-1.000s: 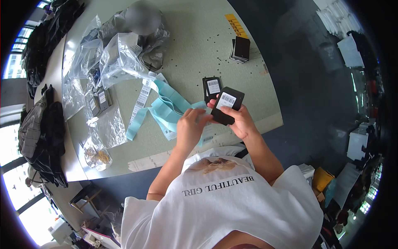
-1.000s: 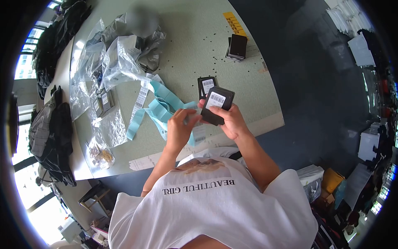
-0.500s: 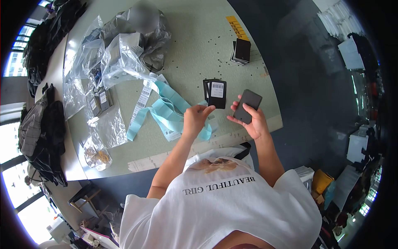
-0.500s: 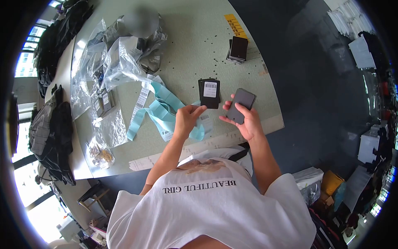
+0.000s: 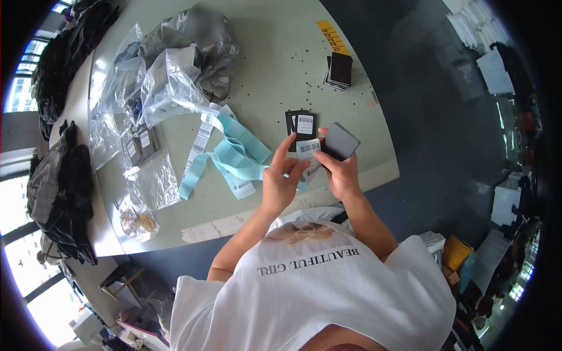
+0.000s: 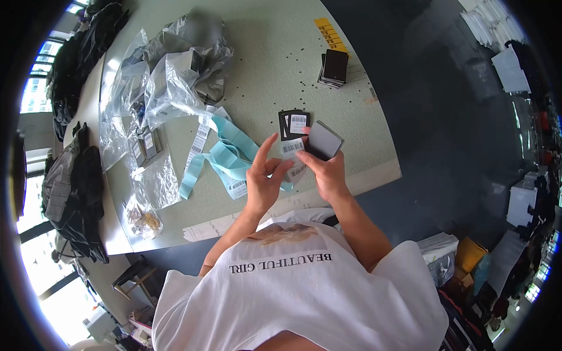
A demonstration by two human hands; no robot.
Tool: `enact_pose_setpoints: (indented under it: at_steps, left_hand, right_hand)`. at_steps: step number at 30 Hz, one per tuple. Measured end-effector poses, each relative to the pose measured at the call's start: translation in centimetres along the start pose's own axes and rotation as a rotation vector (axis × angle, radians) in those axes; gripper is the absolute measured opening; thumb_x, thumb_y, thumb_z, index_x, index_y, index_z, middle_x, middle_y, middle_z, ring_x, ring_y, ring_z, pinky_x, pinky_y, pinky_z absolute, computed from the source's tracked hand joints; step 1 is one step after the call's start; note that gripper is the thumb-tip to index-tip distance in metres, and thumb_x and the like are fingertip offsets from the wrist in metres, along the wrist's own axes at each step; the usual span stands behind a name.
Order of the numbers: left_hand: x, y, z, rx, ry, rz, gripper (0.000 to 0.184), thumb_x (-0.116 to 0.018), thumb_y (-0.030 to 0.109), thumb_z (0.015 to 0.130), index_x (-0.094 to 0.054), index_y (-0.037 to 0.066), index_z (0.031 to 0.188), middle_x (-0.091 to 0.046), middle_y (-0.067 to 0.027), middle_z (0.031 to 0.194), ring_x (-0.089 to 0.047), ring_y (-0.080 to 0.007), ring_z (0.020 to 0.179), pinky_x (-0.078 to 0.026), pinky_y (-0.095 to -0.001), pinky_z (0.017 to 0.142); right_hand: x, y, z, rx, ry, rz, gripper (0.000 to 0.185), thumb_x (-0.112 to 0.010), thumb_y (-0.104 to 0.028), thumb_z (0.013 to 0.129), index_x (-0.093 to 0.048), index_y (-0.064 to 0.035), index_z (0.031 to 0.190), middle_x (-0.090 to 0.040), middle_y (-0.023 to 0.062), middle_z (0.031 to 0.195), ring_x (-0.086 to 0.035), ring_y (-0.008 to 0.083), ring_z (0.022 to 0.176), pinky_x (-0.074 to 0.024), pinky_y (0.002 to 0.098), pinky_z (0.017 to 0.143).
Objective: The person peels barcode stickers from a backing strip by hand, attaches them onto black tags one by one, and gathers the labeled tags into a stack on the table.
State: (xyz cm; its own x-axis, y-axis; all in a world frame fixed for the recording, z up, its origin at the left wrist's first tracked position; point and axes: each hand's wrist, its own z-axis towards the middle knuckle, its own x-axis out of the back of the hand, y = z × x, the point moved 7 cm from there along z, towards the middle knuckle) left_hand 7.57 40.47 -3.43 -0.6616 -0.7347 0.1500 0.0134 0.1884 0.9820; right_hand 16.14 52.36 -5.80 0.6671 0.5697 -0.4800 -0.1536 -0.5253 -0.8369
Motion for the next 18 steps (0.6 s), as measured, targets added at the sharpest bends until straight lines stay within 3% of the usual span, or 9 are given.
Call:
enact_pose_setpoints:
  at_steps: [2, 4, 5, 8, 9, 12, 14, 18]
  left_hand:
    - [0.5, -0.5, 0.1, 0.038, 0.013, 0.014, 0.058, -0.067, -0.001, 0.081, -0.045, 0.007, 0.134, -0.064, -0.0008, 0.068, -0.056, -0.0057, 0.064, -0.046, -0.0194, 0.063]
    - [1.1, 0.0, 0.5, -0.067, 0.068, 0.213, 0.056, -0.069, 0.004, 0.080, -0.047, 0.007, 0.132, -0.068, -0.0077, 0.082, -0.062, -0.0128, 0.074, -0.049, -0.0246, 0.072]
    - [1.5, 1.1, 0.7, -0.214, 0.118, 0.307, 0.047, -0.071, 0.007, 0.079, -0.054, 0.004, 0.123, -0.066, -0.0125, 0.098, -0.063, -0.0186, 0.090, -0.048, -0.0291, 0.082]
    - [1.4, 1.7, 1.2, -0.271, 0.012, 0.186, 0.033, -0.070, 0.006, 0.079, -0.062, 0.000, 0.110, -0.063, -0.0134, 0.109, -0.059, -0.0197, 0.100, -0.046, -0.0309, 0.086]
    - [1.1, 1.0, 1.5, -0.261, -0.018, 0.065, 0.022, -0.069, 0.003, 0.080, -0.065, -0.002, 0.101, -0.065, -0.0102, 0.106, -0.060, -0.0167, 0.096, -0.046, -0.0283, 0.085]
    - [0.4, -0.9, 1.4, -0.096, -0.043, -0.160, 0.017, -0.066, 0.001, 0.082, -0.065, -0.002, 0.099, -0.067, -0.0066, 0.098, -0.060, -0.0107, 0.088, -0.047, -0.0235, 0.078]
    - [0.4, -1.4, 0.8, -0.042, 0.012, -0.149, 0.015, -0.065, 0.000, 0.083, -0.065, -0.002, 0.098, -0.067, -0.0048, 0.092, -0.059, -0.0082, 0.082, -0.047, -0.0213, 0.074]
    - [1.6, -0.4, 0.8, 0.025, 0.162, -0.178, 0.010, -0.064, 0.001, 0.085, -0.066, -0.004, 0.093, -0.066, -0.0011, 0.076, -0.056, -0.0041, 0.068, -0.045, -0.0184, 0.061]
  right_hand:
    - [-0.2, 0.0, -0.1, 0.011, -0.003, -0.015, 0.044, -0.066, 0.004, 0.080, -0.054, -0.0040, 0.122, -0.059, 0.0033, 0.102, -0.056, 0.0101, 0.092, -0.0464, 0.0258, 0.079]
    - [-0.2, -0.1, -0.4, 0.046, 0.006, -0.092, 0.041, -0.064, 0.005, 0.081, -0.056, -0.0037, 0.120, -0.058, 0.0024, 0.099, -0.056, 0.0091, 0.091, -0.0464, 0.0229, 0.077]
    - [-0.4, 0.0, -0.5, 0.045, 0.005, -0.094, 0.041, -0.064, 0.005, 0.081, -0.056, -0.0037, 0.120, -0.058, 0.0024, 0.099, -0.056, 0.0091, 0.091, -0.0464, 0.0229, 0.077]
    - [-1.1, -0.1, -1.0, 0.073, 0.021, -0.063, 0.038, -0.064, 0.003, 0.082, -0.057, -0.0034, 0.118, -0.060, 0.0025, 0.097, -0.057, 0.0076, 0.086, -0.0471, 0.0213, 0.073]
    - [-1.3, -0.1, -1.3, 0.057, 0.036, -0.080, 0.036, -0.064, 0.004, 0.082, -0.057, -0.0025, 0.117, -0.060, 0.0021, 0.095, -0.057, 0.0075, 0.085, -0.0473, 0.0213, 0.075]
    - [-1.2, 0.4, -1.3, 0.039, 0.061, -0.129, 0.033, -0.065, 0.001, 0.083, -0.058, -0.0012, 0.116, -0.061, 0.0016, 0.093, -0.058, 0.0078, 0.084, -0.0485, 0.0220, 0.076]
    - [-0.9, 0.4, -1.4, 0.034, 0.074, -0.164, 0.031, -0.065, -0.003, 0.084, -0.059, -0.0008, 0.115, -0.061, 0.0015, 0.093, -0.059, 0.0081, 0.084, -0.0494, 0.0226, 0.075]
    - [0.1, 0.9, -1.0, -0.157, 0.043, -0.029, 0.038, -0.055, -0.001, 0.082, -0.054, -0.0009, 0.121, -0.062, 0.0073, 0.102, -0.060, 0.0147, 0.093, -0.0517, 0.0308, 0.080]
